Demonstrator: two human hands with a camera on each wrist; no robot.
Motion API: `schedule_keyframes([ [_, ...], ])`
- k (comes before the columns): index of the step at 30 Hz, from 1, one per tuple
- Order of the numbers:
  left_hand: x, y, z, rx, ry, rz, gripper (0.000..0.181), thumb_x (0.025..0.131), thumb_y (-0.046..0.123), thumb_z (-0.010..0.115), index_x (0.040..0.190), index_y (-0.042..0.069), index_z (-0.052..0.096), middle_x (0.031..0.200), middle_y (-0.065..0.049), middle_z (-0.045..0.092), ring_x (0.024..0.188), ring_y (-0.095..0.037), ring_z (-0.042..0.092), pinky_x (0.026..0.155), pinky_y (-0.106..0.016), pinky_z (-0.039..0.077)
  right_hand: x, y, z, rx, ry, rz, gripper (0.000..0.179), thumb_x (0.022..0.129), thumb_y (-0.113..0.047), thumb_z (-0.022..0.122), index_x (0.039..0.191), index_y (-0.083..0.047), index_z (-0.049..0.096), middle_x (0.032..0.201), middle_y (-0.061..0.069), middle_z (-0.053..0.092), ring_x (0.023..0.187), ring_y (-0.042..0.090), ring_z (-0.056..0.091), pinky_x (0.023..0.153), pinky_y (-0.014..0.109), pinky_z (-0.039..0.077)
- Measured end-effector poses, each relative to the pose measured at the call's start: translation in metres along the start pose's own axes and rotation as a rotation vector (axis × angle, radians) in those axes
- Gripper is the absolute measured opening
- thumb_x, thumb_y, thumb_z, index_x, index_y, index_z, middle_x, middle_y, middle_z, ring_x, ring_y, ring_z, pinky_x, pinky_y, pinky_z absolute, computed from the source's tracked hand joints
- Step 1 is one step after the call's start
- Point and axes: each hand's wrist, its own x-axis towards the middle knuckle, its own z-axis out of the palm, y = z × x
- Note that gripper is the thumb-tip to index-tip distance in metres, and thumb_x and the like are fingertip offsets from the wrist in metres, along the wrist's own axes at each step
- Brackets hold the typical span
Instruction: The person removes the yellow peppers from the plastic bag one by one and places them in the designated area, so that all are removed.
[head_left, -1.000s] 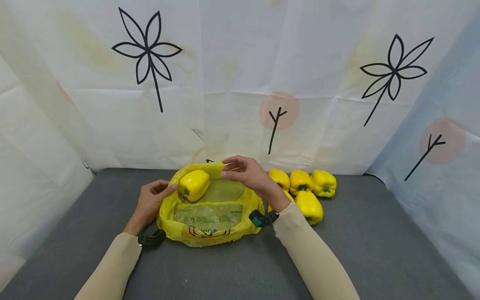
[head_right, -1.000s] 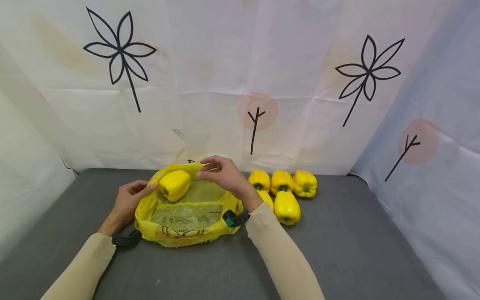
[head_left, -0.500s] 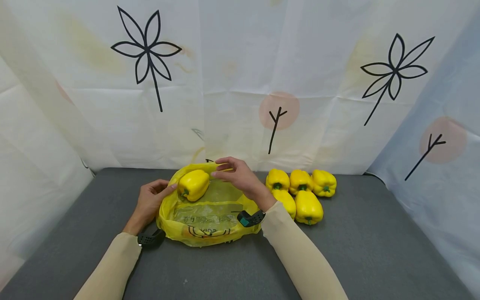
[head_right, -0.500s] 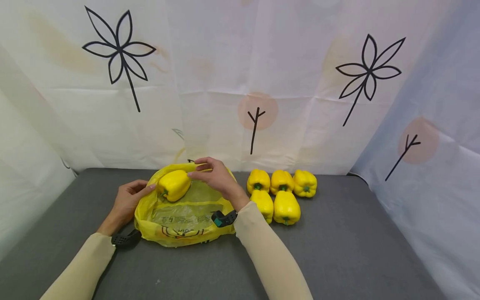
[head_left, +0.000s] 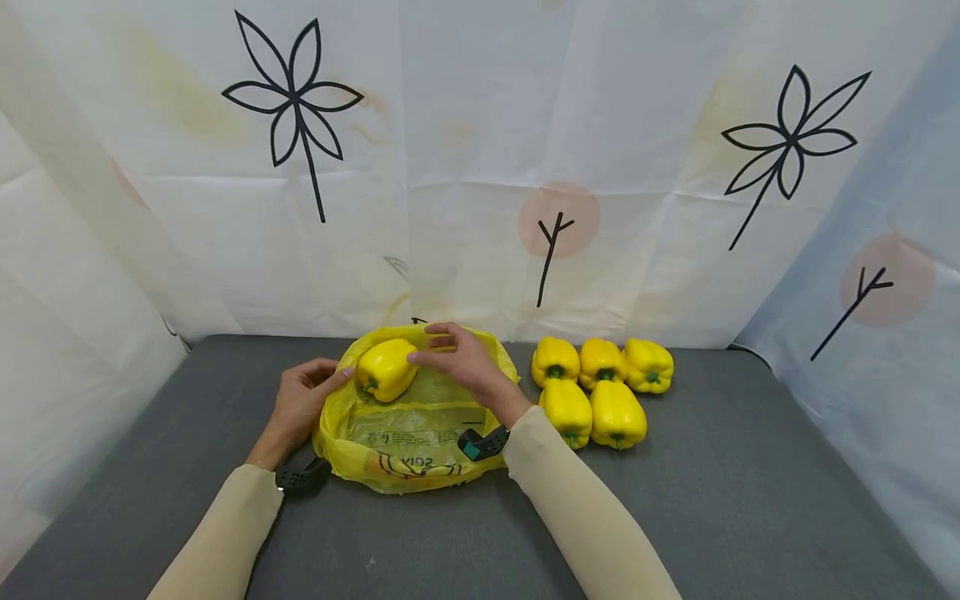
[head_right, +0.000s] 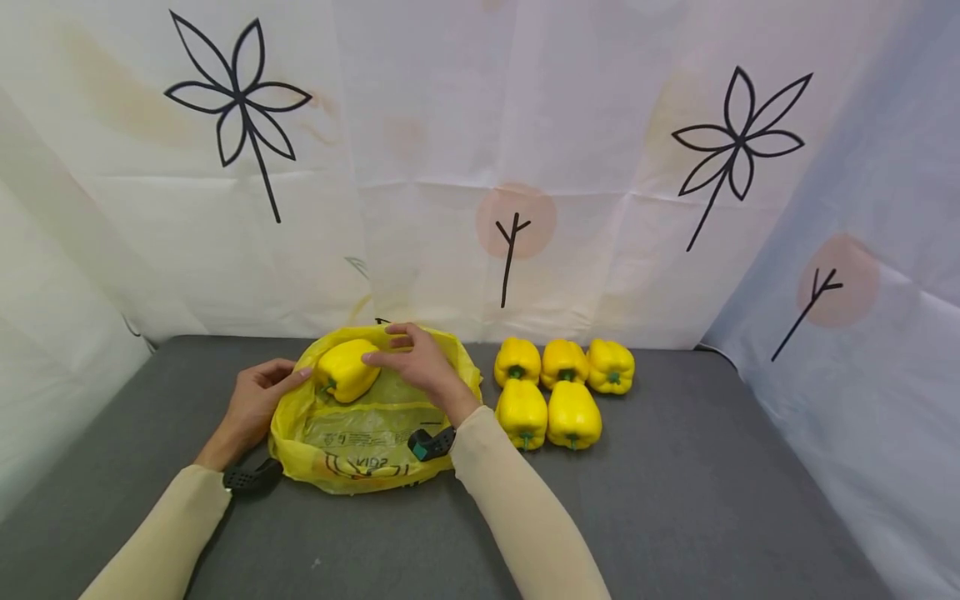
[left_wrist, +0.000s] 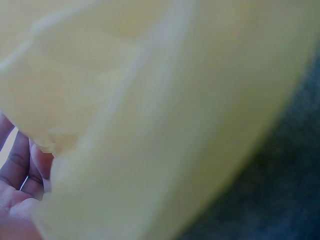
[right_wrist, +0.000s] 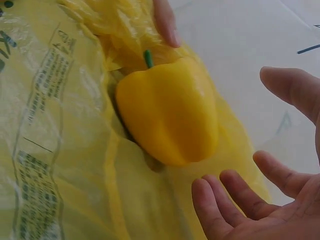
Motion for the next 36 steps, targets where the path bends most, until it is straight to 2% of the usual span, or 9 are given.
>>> schedule_keyframes([
  [9,0.001,0.0,0.0,0.011,-0.003,-0.008,0.03,0.098,0.015,0.07,0.111,-0.013,0.066,0.092,0.003,0.07,0.079,-0.012,0.066,0.068,-0.023,0.059,0.005,0.006,0.015,0.017,0.027,0.052,0.07,0.087,-0.028,0.084,0.147,-0.013,0.051,0.143,0.015,0.051,0.127,0.03,0.054,0.101,0.05,0.049],
  [16,0.001,0.001,0.0,0.01,-0.006,0.0,0.03,0.099,0.014,0.069,0.112,-0.013,0.066,0.092,0.003,0.07,0.079,-0.012,0.067,0.068,-0.023,0.059,0.007,0.009,0.024,-0.019,0.031,0.068,0.074,0.086,-0.033,0.084,0.147,-0.013,0.048,0.143,0.015,0.051,0.126,0.03,0.053,0.099,0.046,0.05],
  [25,0.001,0.001,0.0,0.003,-0.005,0.01,0.03,0.099,0.013,0.069,0.112,-0.015,0.066,0.092,0.003,0.071,0.08,-0.012,0.067,0.068,-0.023,0.059,0.009,0.014,0.035,-0.041,0.003,0.046,0.082,0.086,-0.031,0.085,0.151,-0.009,0.041,0.137,0.013,0.054,0.12,0.026,0.056,0.098,0.044,0.05],
  [36,0.001,0.001,-0.001,0.002,0.003,0.013,0.028,0.098,0.012,0.07,0.11,-0.013,0.067,0.091,0.003,0.071,0.079,-0.011,0.066,0.068,-0.022,0.058,0.008,0.016,0.044,-0.07,-0.011,0.034,0.09,0.084,-0.035,0.085,0.154,-0.006,0.036,0.138,0.013,0.052,0.117,0.024,0.055,0.096,0.042,0.051],
])
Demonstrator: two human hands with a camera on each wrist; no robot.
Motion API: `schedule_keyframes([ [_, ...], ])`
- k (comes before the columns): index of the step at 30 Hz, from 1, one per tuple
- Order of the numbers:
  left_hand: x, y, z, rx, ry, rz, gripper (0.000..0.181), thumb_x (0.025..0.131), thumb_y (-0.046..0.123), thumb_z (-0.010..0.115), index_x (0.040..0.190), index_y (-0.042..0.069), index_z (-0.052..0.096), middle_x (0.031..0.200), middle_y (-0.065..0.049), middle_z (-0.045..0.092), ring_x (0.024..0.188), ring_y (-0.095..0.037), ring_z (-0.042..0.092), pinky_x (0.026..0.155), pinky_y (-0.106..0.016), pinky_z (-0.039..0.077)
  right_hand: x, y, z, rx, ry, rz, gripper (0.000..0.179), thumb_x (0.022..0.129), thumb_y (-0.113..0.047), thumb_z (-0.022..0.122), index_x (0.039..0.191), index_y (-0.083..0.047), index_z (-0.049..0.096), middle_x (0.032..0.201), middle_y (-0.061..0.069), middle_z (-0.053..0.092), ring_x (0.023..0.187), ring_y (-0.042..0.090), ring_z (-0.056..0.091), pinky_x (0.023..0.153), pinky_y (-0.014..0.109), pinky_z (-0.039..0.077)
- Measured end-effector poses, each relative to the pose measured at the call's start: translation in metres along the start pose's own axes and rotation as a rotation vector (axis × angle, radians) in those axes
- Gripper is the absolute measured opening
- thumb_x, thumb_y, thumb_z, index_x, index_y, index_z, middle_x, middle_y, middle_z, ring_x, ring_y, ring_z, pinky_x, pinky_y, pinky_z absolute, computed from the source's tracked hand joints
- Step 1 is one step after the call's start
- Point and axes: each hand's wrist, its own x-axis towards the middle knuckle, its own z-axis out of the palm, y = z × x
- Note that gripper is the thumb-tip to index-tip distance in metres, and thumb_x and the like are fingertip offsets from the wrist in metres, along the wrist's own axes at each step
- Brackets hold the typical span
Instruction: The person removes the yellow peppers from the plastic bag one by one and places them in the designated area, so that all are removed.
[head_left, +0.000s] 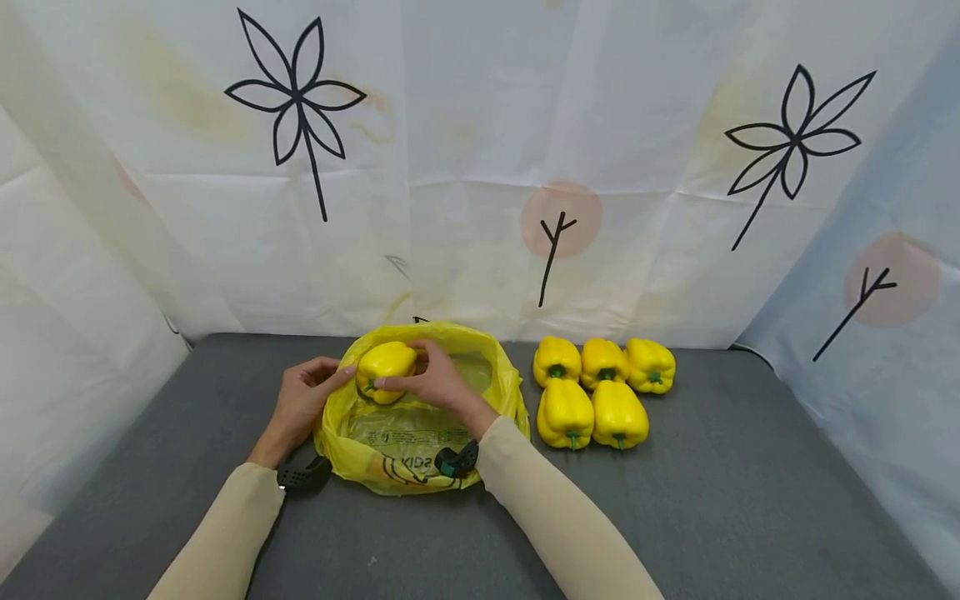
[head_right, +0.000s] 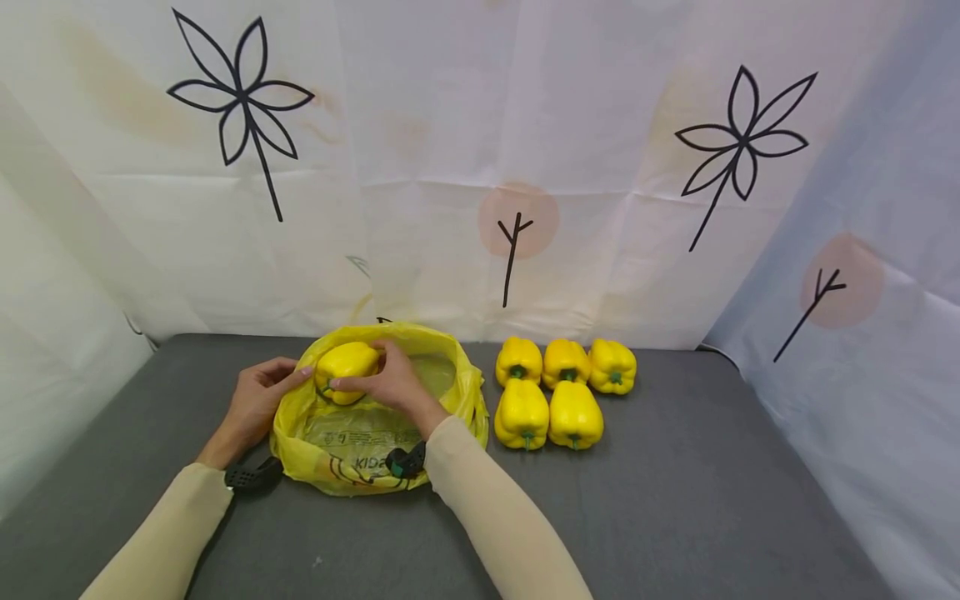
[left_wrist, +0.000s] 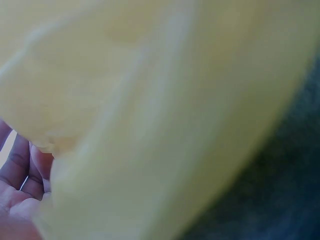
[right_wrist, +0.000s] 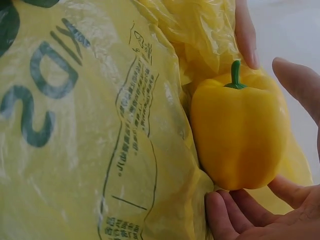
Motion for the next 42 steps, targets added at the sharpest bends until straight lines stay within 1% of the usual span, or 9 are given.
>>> schedule_keyframes([
  [6,0.0,-0.001,0.0,0.025,0.003,0.0,0.03,0.098,0.013,0.07,0.111,-0.014,0.067,0.091,0.004,0.071,0.08,-0.012,0.065,0.068,-0.022,0.058,0.0,-0.001,0.004,-0.018,0.007,-0.009,0.09,0.084,-0.035,0.085,0.153,-0.005,0.036,0.138,0.013,0.051,0.116,0.023,0.055,0.096,0.041,0.051],
  [11,0.0,0.0,0.0,0.057,-0.001,-0.001,0.032,0.098,0.015,0.07,0.113,-0.013,0.066,0.092,0.006,0.07,0.081,-0.012,0.066,0.07,-0.023,0.058,0.001,-0.001,0.007,-0.044,0.013,-0.014,0.085,0.087,-0.035,0.083,0.152,-0.004,0.038,0.137,0.014,0.051,0.116,0.024,0.055,0.095,0.04,0.051],
  [15,0.0,-0.001,0.001,0.049,0.0,-0.005,0.033,0.098,0.015,0.07,0.113,-0.014,0.066,0.092,0.005,0.07,0.081,-0.012,0.065,0.069,-0.023,0.058,0.0,-0.001,0.007,-0.047,0.019,-0.009,0.083,0.087,-0.036,0.082,0.151,-0.005,0.039,0.135,0.014,0.052,0.115,0.025,0.055,0.093,0.04,0.052],
  [19,0.001,-0.002,0.0,0.017,0.003,-0.006,0.03,0.098,0.014,0.07,0.111,-0.014,0.067,0.091,0.003,0.07,0.079,-0.012,0.065,0.068,-0.023,0.058,-0.003,-0.003,0.006,-0.021,0.016,-0.002,0.082,0.087,-0.034,0.083,0.151,-0.006,0.039,0.136,0.014,0.051,0.118,0.026,0.054,0.093,0.041,0.052],
  [22,0.001,-0.003,-0.001,0.012,0.003,-0.004,0.027,0.098,0.014,0.07,0.109,-0.011,0.068,0.091,0.003,0.07,0.078,-0.012,0.065,0.067,-0.023,0.058,-0.006,-0.004,0.004,-0.011,0.008,0.0,0.082,0.086,-0.033,0.083,0.151,-0.008,0.04,0.137,0.013,0.051,0.119,0.026,0.053,0.093,0.042,0.052],
  [26,0.001,-0.005,-0.001,0.014,0.004,-0.012,0.024,0.098,0.015,0.07,0.107,-0.007,0.07,0.091,0.003,0.07,0.079,-0.012,0.066,0.067,-0.024,0.059,-0.009,-0.007,0.002,-0.023,-0.001,-0.005,0.081,0.086,-0.034,0.084,0.151,-0.009,0.041,0.136,0.011,0.052,0.119,0.025,0.053,0.092,0.04,0.053],
  [31,0.001,-0.004,-0.001,0.02,0.007,-0.015,0.027,0.098,0.015,0.07,0.109,-0.01,0.069,0.091,0.003,0.07,0.079,-0.012,0.066,0.067,-0.024,0.059,-0.014,-0.011,-0.002,-0.034,-0.014,-0.022,0.08,0.085,-0.034,0.084,0.15,-0.01,0.043,0.135,0.01,0.052,0.119,0.024,0.053,0.091,0.04,0.053],
  [36,0.001,-0.003,0.0,0.022,0.006,-0.015,0.031,0.098,0.014,0.07,0.112,-0.013,0.067,0.092,0.003,0.07,0.078,-0.012,0.066,0.067,-0.024,0.059,-0.018,-0.016,-0.007,-0.039,-0.026,-0.021,0.079,0.085,-0.034,0.084,0.15,-0.012,0.044,0.138,0.009,0.052,0.122,0.025,0.053,0.092,0.041,0.054],
  [42,0.0,-0.002,0.0,0.025,0.008,-0.021,0.032,0.098,0.015,0.071,0.113,-0.013,0.067,0.091,0.004,0.07,0.078,-0.012,0.066,0.067,-0.024,0.059,-0.022,-0.023,-0.011,-0.006,-0.049,-0.027,0.078,0.085,-0.03,0.085,0.149,-0.012,0.045,0.136,0.01,0.053,0.121,0.028,0.055,0.09,0.04,0.055],
])
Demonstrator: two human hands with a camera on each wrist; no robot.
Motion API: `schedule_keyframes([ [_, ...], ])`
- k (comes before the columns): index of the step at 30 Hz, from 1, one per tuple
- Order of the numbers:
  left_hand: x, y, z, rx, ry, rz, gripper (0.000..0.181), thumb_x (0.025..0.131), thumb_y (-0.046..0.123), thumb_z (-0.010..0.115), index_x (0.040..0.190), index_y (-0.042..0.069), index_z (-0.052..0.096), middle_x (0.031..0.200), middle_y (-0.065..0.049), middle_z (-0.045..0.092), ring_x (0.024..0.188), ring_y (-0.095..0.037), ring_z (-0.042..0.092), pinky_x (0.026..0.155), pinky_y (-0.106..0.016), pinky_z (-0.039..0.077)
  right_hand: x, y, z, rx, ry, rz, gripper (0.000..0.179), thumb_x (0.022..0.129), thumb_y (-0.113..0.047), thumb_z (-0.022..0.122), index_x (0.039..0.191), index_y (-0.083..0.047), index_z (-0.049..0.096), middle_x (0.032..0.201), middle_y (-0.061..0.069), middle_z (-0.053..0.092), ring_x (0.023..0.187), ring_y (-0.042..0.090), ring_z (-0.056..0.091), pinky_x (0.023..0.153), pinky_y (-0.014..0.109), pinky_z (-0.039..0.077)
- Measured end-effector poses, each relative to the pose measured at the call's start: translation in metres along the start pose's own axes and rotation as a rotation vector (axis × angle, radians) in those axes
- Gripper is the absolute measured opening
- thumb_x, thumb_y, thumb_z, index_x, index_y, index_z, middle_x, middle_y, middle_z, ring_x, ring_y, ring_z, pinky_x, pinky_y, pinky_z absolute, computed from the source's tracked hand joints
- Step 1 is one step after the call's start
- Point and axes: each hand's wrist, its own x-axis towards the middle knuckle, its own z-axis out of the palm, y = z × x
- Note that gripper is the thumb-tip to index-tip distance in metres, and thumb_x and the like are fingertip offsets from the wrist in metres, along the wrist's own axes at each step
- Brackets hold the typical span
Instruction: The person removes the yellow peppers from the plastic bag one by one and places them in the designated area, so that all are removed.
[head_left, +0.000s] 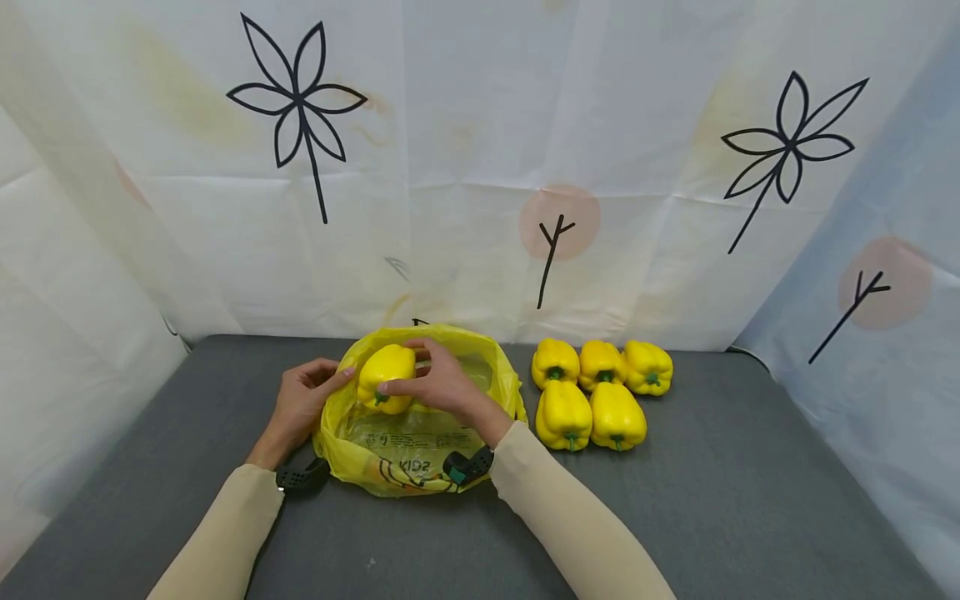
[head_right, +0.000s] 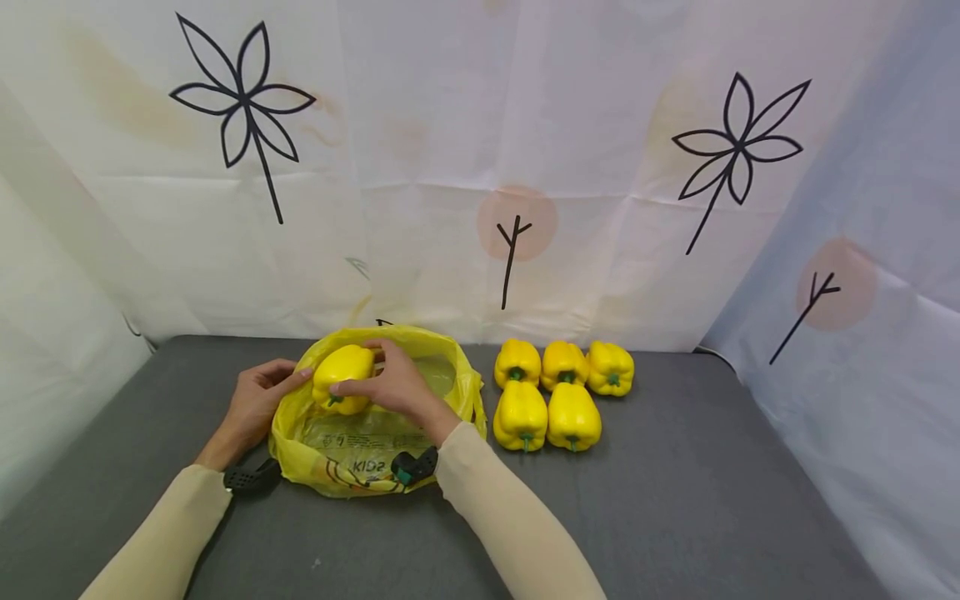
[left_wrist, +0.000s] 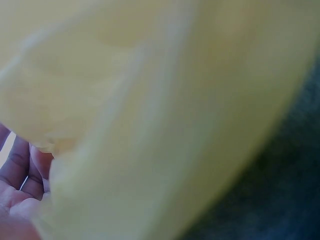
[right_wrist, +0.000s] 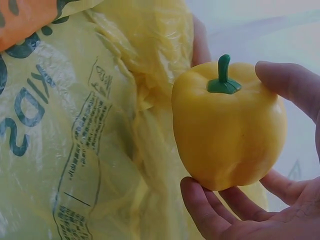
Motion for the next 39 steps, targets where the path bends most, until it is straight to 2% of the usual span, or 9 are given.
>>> schedule_keyframes([
  [6,-0.001,0.0,0.0,0.012,0.004,0.001,0.032,0.098,0.015,0.071,0.113,-0.013,0.067,0.091,0.004,0.07,0.078,-0.012,0.066,0.067,-0.024,0.059,-0.007,-0.004,-0.007,0.032,-0.014,-0.014,0.076,0.085,-0.028,0.084,0.149,-0.014,0.045,0.14,0.009,0.051,0.121,0.03,0.054,0.091,0.041,0.055],
  [16,-0.001,0.0,0.0,0.029,0.011,0.006,0.033,0.097,0.015,0.071,0.112,-0.014,0.067,0.09,0.005,0.07,0.077,-0.011,0.066,0.067,-0.023,0.059,-0.025,-0.017,-0.02,0.003,-0.026,-0.043,0.076,0.085,-0.03,0.084,0.15,-0.021,0.046,0.143,0.006,0.049,0.126,0.029,0.052,0.092,0.041,0.054],
  [23,-0.001,0.0,0.0,0.031,0.007,0.004,0.033,0.098,0.016,0.071,0.113,-0.013,0.067,0.091,0.005,0.07,0.078,-0.011,0.066,0.067,-0.024,0.059,-0.035,-0.024,-0.026,0.041,-0.068,-0.089,0.074,0.087,-0.024,0.082,0.15,-0.018,0.045,0.141,0.005,0.051,0.125,0.03,0.053,0.091,0.039,0.055],
  [30,-0.001,0.001,0.0,0.03,0.005,-0.002,0.032,0.098,0.016,0.071,0.113,-0.013,0.067,0.091,0.005,0.07,0.077,-0.011,0.066,0.067,-0.023,0.059,-0.045,-0.028,-0.032,0.085,-0.114,-0.15,0.074,0.088,-0.02,0.08,0.152,-0.017,0.043,0.146,0.006,0.047,0.127,0.031,0.053,0.095,0.038,0.054],
  [39,0.0,0.001,0.001,0.036,0.011,-0.005,0.032,0.098,0.016,0.071,0.112,-0.012,0.067,0.09,0.005,0.07,0.076,-0.011,0.065,0.066,-0.023,0.059,-0.055,-0.027,-0.042,0.068,-0.119,-0.18,0.073,0.089,-0.019,0.08,0.152,-0.017,0.043,0.151,0.006,0.043,0.127,0.03,0.054,0.097,0.038,0.054],
])
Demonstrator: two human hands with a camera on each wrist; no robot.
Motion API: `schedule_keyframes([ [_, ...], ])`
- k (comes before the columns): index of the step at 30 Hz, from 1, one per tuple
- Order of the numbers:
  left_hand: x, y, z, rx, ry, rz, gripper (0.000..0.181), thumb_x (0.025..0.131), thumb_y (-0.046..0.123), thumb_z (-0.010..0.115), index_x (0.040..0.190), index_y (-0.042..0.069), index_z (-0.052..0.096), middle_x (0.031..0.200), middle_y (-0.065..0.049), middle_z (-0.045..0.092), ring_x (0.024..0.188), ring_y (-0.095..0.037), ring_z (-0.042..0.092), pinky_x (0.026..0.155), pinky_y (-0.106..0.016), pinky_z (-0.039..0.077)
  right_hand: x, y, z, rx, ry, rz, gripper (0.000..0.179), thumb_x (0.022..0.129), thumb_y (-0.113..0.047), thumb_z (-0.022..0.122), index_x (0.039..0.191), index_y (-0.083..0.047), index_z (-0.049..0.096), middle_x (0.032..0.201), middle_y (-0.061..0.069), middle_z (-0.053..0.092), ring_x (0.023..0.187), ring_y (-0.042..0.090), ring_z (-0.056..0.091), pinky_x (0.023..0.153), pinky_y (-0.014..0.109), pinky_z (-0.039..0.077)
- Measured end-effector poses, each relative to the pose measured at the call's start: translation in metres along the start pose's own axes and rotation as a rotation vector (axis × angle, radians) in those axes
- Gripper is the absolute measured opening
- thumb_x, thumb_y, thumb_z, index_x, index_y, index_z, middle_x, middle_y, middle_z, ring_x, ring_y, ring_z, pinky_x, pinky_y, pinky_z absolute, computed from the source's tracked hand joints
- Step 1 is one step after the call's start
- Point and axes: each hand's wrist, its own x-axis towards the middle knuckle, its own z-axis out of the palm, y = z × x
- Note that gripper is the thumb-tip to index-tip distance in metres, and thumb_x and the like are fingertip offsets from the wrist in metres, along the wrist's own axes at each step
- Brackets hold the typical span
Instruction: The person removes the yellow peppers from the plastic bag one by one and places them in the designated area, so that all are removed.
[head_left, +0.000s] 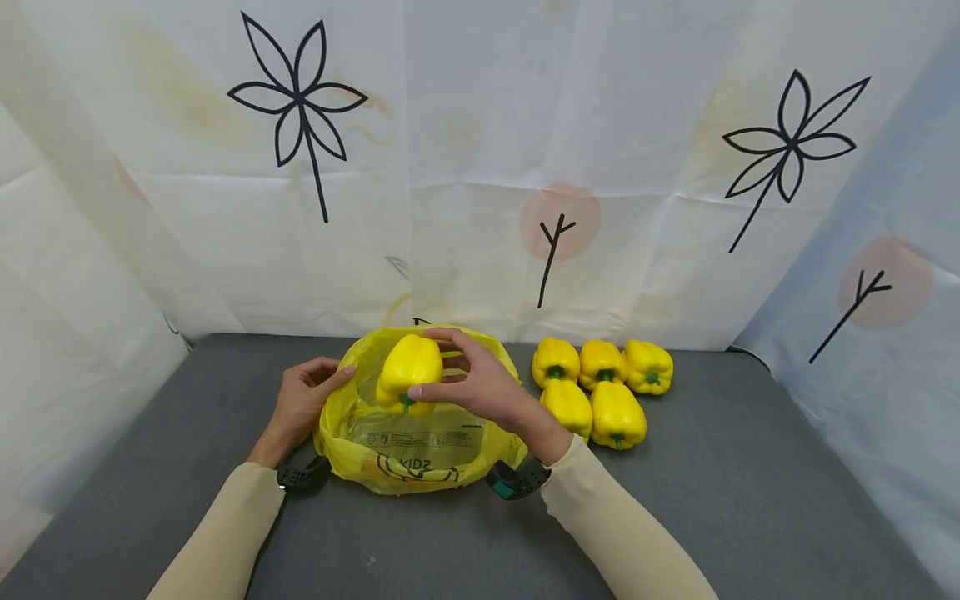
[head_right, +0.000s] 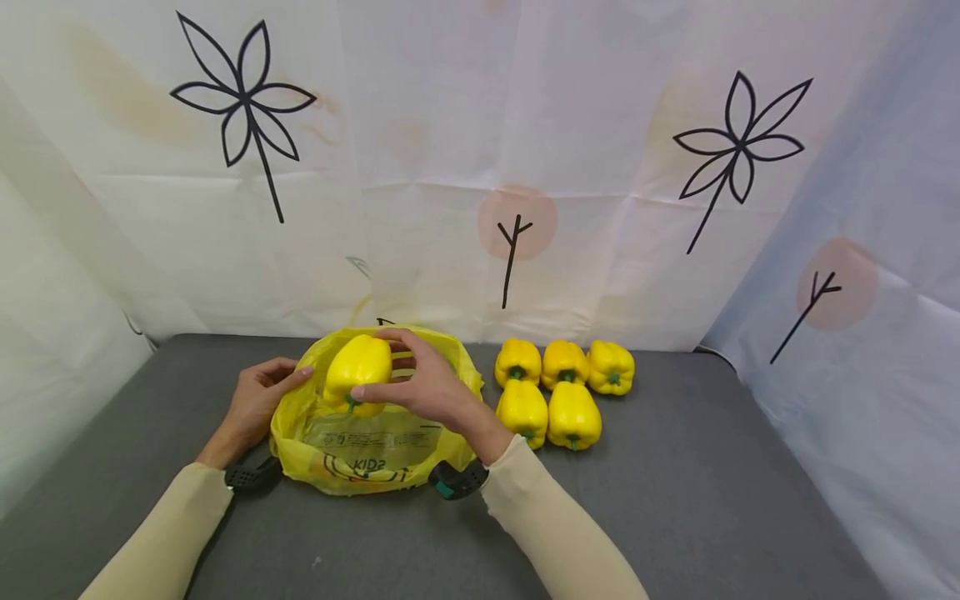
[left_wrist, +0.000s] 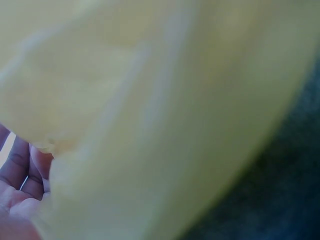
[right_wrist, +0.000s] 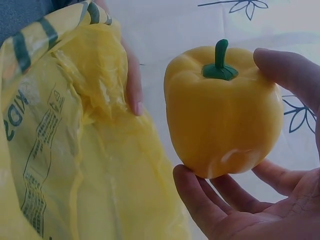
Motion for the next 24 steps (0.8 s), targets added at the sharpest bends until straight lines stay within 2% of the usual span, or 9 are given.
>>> schedule_keyframes([
  [24,0.0,0.001,-0.001,-0.03,-0.02,0.013,0.032,0.099,0.014,0.069,0.112,-0.015,0.066,0.091,0.003,0.07,0.076,-0.012,0.066,0.066,-0.024,0.059,-0.031,-0.003,-0.031,0.025,0.017,-0.001,0.075,0.09,-0.02,0.08,0.154,-0.02,0.04,0.154,0.009,0.039,0.128,0.031,0.056,0.094,0.042,0.055],
])
